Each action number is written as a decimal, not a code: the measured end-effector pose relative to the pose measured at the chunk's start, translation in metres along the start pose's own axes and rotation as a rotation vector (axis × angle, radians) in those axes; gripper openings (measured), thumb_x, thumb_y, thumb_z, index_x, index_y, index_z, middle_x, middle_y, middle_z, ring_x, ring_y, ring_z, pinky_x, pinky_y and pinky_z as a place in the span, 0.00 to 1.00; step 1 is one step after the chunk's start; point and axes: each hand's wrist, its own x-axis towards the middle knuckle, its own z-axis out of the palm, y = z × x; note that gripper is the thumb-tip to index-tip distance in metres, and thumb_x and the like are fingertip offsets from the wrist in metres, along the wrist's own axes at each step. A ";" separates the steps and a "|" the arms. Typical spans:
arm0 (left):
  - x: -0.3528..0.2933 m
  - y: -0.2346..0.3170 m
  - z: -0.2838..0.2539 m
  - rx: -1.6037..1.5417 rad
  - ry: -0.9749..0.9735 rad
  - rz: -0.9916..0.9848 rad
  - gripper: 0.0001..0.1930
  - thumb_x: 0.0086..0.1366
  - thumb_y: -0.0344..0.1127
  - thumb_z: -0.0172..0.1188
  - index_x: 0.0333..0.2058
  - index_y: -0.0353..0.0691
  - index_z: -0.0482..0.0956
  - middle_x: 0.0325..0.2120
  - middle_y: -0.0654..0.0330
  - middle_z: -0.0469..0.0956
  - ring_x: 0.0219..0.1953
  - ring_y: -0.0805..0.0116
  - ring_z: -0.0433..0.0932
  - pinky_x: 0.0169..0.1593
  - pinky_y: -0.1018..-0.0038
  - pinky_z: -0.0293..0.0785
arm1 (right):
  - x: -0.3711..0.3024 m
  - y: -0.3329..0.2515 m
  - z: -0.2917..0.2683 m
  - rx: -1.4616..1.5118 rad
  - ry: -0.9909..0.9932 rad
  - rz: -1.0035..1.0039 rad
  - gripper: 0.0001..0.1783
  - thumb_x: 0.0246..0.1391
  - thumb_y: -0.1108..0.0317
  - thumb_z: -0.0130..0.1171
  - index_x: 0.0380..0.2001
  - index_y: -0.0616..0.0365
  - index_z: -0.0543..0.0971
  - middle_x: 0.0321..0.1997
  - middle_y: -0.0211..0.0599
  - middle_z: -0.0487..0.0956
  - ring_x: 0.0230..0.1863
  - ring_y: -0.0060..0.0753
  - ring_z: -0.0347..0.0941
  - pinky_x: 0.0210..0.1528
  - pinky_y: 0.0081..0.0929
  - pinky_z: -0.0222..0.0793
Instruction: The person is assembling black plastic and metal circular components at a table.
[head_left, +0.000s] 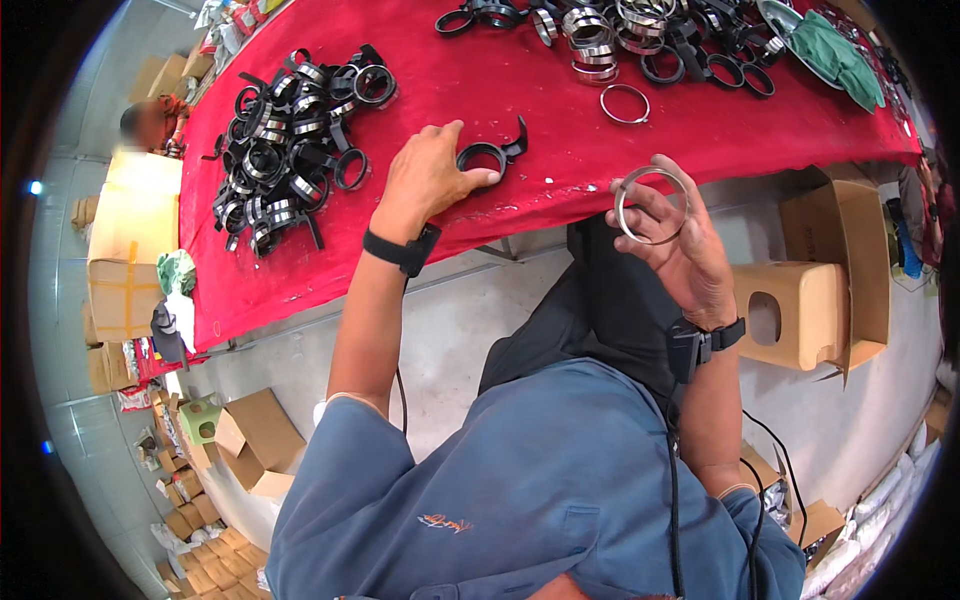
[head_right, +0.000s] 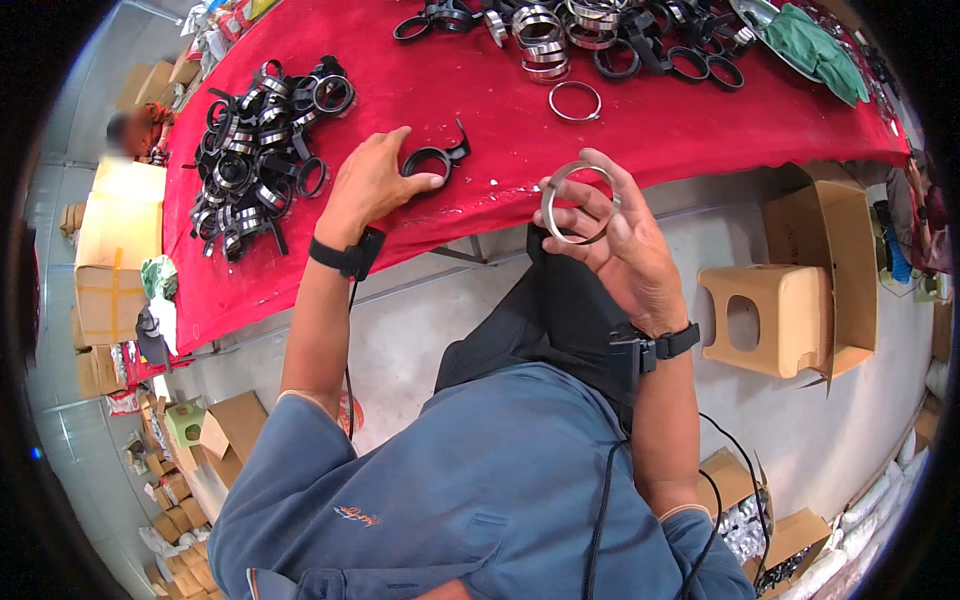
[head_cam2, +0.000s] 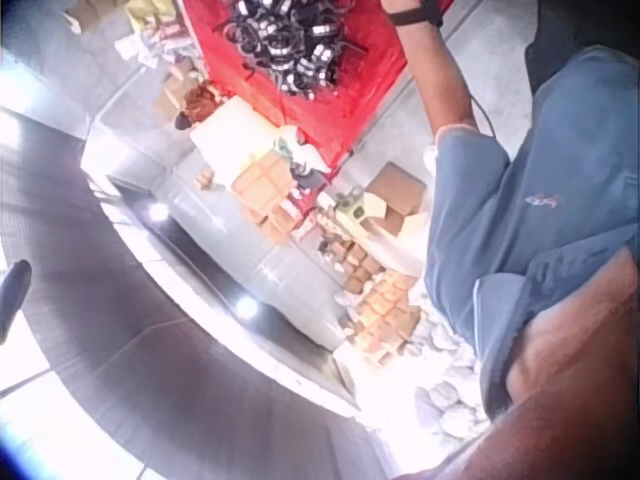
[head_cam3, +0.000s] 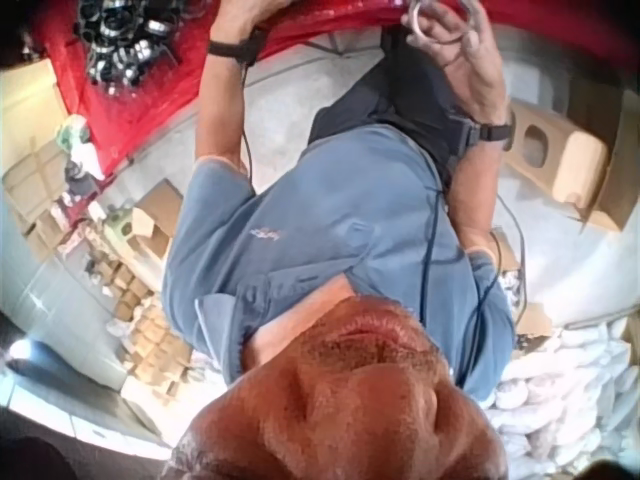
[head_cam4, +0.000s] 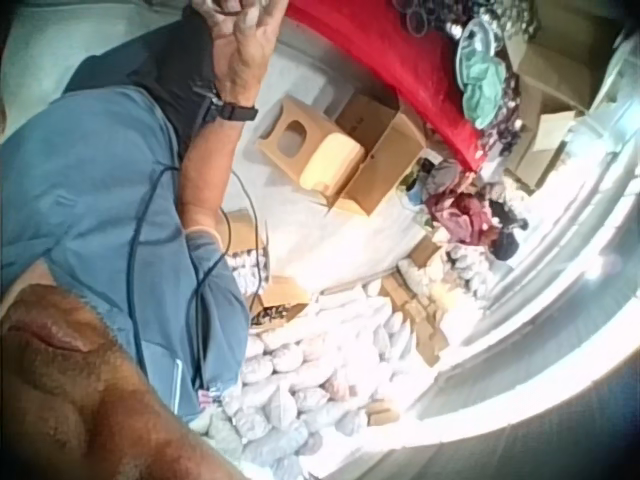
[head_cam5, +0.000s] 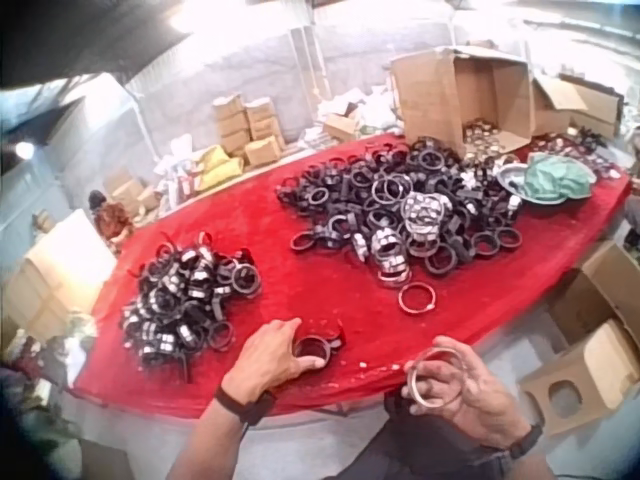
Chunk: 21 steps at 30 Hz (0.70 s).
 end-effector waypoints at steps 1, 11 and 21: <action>0.001 -0.001 0.001 -0.013 -0.082 0.007 0.45 0.56 0.58 0.79 0.67 0.37 0.77 0.56 0.41 0.82 0.59 0.42 0.81 0.63 0.52 0.78 | 0.000 0.001 0.000 0.005 -0.005 -0.001 0.51 0.69 0.46 0.66 0.82 0.53 0.52 0.74 0.63 0.70 0.70 0.60 0.76 0.67 0.54 0.79; -0.005 0.026 -0.022 -0.030 -0.223 0.054 0.49 0.49 0.58 0.83 0.67 0.40 0.78 0.51 0.46 0.83 0.57 0.43 0.82 0.60 0.53 0.79 | 0.000 0.006 -0.001 0.194 0.083 0.047 0.36 0.77 0.51 0.55 0.78 0.53 0.58 0.76 0.60 0.69 0.71 0.61 0.74 0.65 0.55 0.80; -0.016 0.019 -0.003 -0.004 -0.115 0.154 0.39 0.55 0.49 0.80 0.64 0.40 0.80 0.50 0.47 0.83 0.54 0.44 0.82 0.58 0.53 0.80 | 0.000 0.009 -0.002 0.304 0.080 0.050 0.44 0.70 0.53 0.64 0.79 0.55 0.57 0.79 0.64 0.65 0.77 0.67 0.67 0.69 0.58 0.74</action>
